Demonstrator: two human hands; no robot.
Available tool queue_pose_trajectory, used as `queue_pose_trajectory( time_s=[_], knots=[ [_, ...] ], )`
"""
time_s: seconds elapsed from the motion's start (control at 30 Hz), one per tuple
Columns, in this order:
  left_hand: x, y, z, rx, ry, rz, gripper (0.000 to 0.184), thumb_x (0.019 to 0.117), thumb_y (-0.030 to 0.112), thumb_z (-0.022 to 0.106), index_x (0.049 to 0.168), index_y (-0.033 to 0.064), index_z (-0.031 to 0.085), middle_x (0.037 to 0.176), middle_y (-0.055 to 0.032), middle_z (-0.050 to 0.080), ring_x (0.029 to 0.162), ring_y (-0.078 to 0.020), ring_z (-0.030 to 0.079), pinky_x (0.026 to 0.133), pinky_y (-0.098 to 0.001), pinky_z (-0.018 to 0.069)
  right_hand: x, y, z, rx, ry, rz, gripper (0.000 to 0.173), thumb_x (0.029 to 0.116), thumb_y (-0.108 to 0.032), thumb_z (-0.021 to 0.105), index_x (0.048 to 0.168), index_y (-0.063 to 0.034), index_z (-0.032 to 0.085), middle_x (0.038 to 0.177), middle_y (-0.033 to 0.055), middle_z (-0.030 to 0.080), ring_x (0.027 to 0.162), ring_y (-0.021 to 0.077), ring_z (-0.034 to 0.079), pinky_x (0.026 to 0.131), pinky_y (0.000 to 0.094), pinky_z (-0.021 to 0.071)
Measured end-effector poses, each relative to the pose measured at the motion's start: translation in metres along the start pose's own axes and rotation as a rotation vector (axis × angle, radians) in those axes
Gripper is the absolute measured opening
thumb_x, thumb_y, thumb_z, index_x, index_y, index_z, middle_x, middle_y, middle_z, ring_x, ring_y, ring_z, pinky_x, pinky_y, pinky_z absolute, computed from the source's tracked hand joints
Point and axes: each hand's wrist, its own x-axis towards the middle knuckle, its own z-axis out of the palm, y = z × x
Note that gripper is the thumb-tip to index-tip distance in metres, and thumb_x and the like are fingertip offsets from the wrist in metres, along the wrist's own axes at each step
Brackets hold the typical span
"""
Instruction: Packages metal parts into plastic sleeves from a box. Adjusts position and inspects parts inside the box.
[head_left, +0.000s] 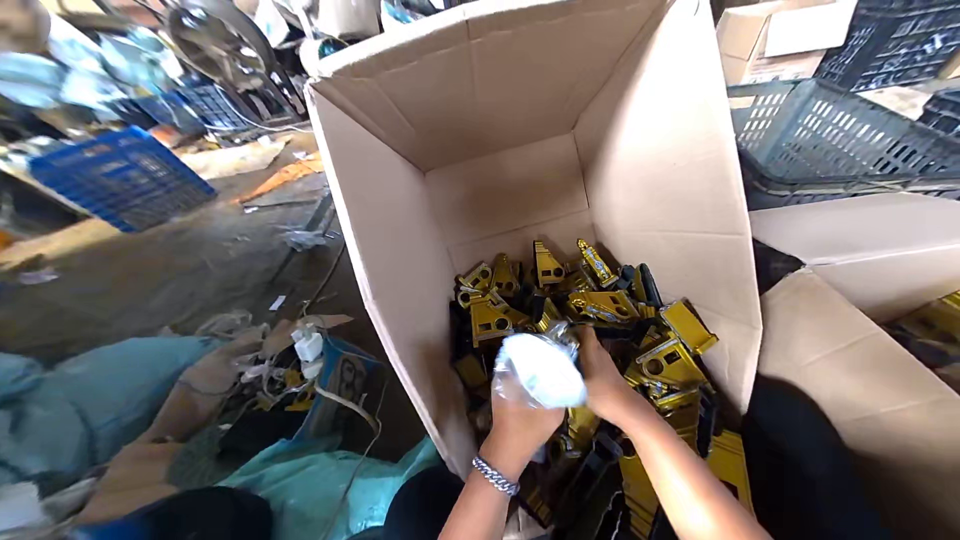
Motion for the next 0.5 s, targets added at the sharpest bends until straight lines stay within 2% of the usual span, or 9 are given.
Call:
queue_pose_trajectory(
  time_s=[0.07, 0.13, 0.17, 0.2, 0.27, 0.33, 0.37, 0.43, 0.5],
  knots=[
    [0.002, -0.001, 0.0, 0.169, 0.042, 0.126, 0.063, 0.0654, 0.02, 0.087, 0.11, -0.0183, 0.064, 0.104, -0.0265, 0.072, 0.103, -0.0291, 0.071, 0.097, -0.0397, 0.0542, 0.001, 0.002, -0.001, 0.247, 0.037, -0.004, 0.081, 0.0818, -0.006, 0.076, 0.15, 0.0069, 0.035, 0.141, 0.0268, 0.053, 0.13, 0.0305, 0.055, 0.11, 0.0418, 0.0453],
    [0.007, -0.002, -0.009, 0.186, 0.074, 0.057, 0.06, 0.0724, 0.016, 0.084, 0.114, -0.021, 0.061, 0.107, -0.0296, 0.07, 0.105, -0.0322, 0.069, 0.099, -0.0419, 0.0529, -0.007, 0.001, -0.007, 0.493, -0.027, -0.023, 0.082, 0.078, -0.01, 0.081, 0.149, 0.002, 0.043, 0.137, 0.0177, 0.06, 0.124, 0.0178, 0.06, 0.104, 0.0324, 0.0507],
    [0.008, -0.004, -0.012, 0.167, 0.106, 0.037, 0.057, 0.0758, 0.013, 0.082, 0.115, -0.0217, 0.06, 0.108, -0.0302, 0.069, 0.106, -0.0316, 0.069, 0.099, -0.041, 0.0523, -0.011, 0.002, -0.01, 0.587, -0.024, -0.032, 0.074, 0.0798, -0.012, 0.081, 0.145, 0.0009, 0.05, 0.136, 0.0153, 0.061, 0.121, 0.0154, 0.061, 0.102, 0.0312, 0.0521],
    [0.004, -0.004, -0.013, 0.14, 0.112, 0.033, 0.054, 0.0798, 0.012, 0.08, 0.116, -0.0216, 0.06, 0.109, -0.0293, 0.069, 0.107, -0.0288, 0.069, 0.1, -0.0383, 0.0528, -0.015, 0.003, -0.01, 0.646, 0.012, -0.034, 0.065, 0.0827, -0.013, 0.079, 0.141, 0.0001, 0.054, 0.133, 0.0133, 0.063, 0.118, 0.0135, 0.062, 0.098, 0.0298, 0.0534],
    [-0.013, 0.014, -0.014, 0.091, -0.037, 0.035, 0.046, 0.0809, 0.01, 0.077, 0.112, -0.0203, 0.062, 0.105, -0.0258, 0.07, 0.103, -0.022, 0.069, 0.096, -0.0332, 0.0534, -0.019, 0.004, -0.008, 0.677, 0.073, -0.041, 0.06, 0.086, -0.009, 0.073, 0.142, -0.0012, 0.054, 0.134, 0.0128, 0.061, 0.117, 0.0121, 0.062, 0.097, 0.0275, 0.0538],
    [-0.025, 0.031, -0.013, 0.038, -0.233, 0.076, 0.042, 0.0767, 0.01, 0.079, 0.107, -0.0161, 0.066, 0.101, -0.0199, 0.073, 0.1, -0.0126, 0.07, 0.094, -0.0254, 0.0527, -0.018, 0.01, -0.004, 0.567, 0.099, -0.091, 0.064, 0.0852, -0.011, 0.071, 0.145, -0.0006, 0.053, 0.142, 0.0195, 0.055, 0.125, 0.0197, 0.056, 0.104, 0.0331, 0.0485],
    [-0.025, 0.032, -0.011, -0.01, -0.273, 0.078, 0.041, 0.0762, 0.01, 0.079, 0.106, -0.0153, 0.066, 0.099, -0.0179, 0.073, 0.098, -0.0098, 0.069, 0.093, -0.0232, 0.0522, -0.019, 0.014, -0.005, 0.522, 0.12, -0.098, 0.062, 0.0844, -0.012, 0.072, 0.143, -0.0005, 0.055, 0.141, 0.0209, 0.055, 0.125, 0.0226, 0.056, 0.104, 0.0359, 0.0479],
    [-0.015, 0.022, -0.008, -0.191, -0.272, -0.054, 0.034, 0.0838, 0.006, 0.074, 0.11, -0.0133, 0.065, 0.099, -0.0135, 0.073, 0.089, -0.0096, 0.069, 0.085, -0.0253, 0.0568, -0.026, 0.026, -0.014, 0.615, 0.218, -0.092, 0.051, 0.0816, -0.009, 0.075, 0.13, 0.0001, 0.062, 0.123, 0.0135, 0.064, 0.109, 0.0174, 0.064, 0.092, 0.0334, 0.0557],
    [0.0, 0.018, -0.016, -0.473, -0.229, -0.212, 0.036, 0.0922, 0.007, 0.064, 0.124, -0.0089, 0.057, 0.106, -0.0072, 0.072, 0.08, -0.0103, 0.07, 0.075, -0.0279, 0.0619, -0.038, 0.047, -0.035, 1.062, 0.277, -0.268, 0.038, 0.0841, -0.013, 0.072, 0.12, -0.0049, 0.063, 0.108, 0.0064, 0.071, 0.095, 0.0161, 0.071, 0.083, 0.0346, 0.0619]
  ],
)
